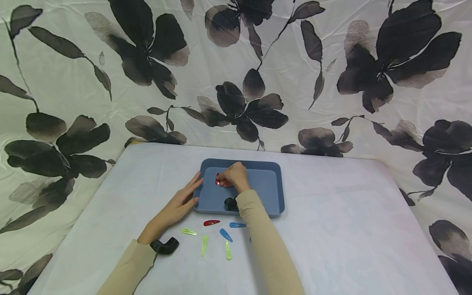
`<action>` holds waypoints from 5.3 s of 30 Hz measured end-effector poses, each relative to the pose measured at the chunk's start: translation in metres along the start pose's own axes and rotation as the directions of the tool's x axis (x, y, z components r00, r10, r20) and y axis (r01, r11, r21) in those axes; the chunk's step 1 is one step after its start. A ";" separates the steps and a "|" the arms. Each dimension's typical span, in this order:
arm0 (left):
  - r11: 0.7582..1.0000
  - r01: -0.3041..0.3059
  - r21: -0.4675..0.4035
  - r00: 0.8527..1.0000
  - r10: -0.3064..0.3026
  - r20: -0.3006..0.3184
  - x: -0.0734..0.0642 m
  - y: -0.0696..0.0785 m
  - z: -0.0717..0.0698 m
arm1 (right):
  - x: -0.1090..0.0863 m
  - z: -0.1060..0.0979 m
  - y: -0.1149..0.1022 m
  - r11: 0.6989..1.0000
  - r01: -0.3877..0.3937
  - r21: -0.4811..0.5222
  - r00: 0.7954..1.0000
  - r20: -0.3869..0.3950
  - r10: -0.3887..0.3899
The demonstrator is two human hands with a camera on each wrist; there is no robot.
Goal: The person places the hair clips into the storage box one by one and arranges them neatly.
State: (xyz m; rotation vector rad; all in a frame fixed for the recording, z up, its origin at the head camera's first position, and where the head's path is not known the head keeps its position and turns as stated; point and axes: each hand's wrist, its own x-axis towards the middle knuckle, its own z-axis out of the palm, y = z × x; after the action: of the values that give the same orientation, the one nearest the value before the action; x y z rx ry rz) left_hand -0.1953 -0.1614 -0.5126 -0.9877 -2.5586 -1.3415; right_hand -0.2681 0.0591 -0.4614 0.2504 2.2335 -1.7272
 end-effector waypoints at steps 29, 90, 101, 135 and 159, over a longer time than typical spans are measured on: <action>1.000 0.019 -0.009 1.000 -0.019 -0.004 0.000 -0.002 0.002 | -0.017 -0.025 -0.012 0.982 0.047 -0.185 0.962 0.275 0.006; 0.999 0.000 -0.039 1.000 0.000 0.007 0.001 -0.001 -0.001 | -0.194 -0.107 0.075 0.726 0.288 -0.624 0.954 0.121 -0.275; 0.998 0.019 -0.052 1.000 -0.018 0.006 0.002 0.002 0.001 | -0.189 -0.099 0.085 0.756 0.221 -0.616 0.973 0.090 -0.212; 1.000 0.020 -0.021 1.000 -0.020 0.004 0.000 0.000 0.001 | -0.172 -0.104 0.080 0.881 0.286 -0.377 0.941 0.286 -0.183; 1.000 0.009 -0.002 1.000 -0.009 0.009 -0.002 -0.001 0.001 | -0.148 -0.102 0.017 0.899 0.380 -0.218 0.914 0.236 -0.329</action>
State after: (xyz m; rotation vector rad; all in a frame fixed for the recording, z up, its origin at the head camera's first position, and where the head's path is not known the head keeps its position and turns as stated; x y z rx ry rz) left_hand -0.1942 -0.1620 -0.5140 -0.9855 -2.5716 -1.3460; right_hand -0.1376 0.1692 -0.4025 -0.3964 2.4324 -1.5099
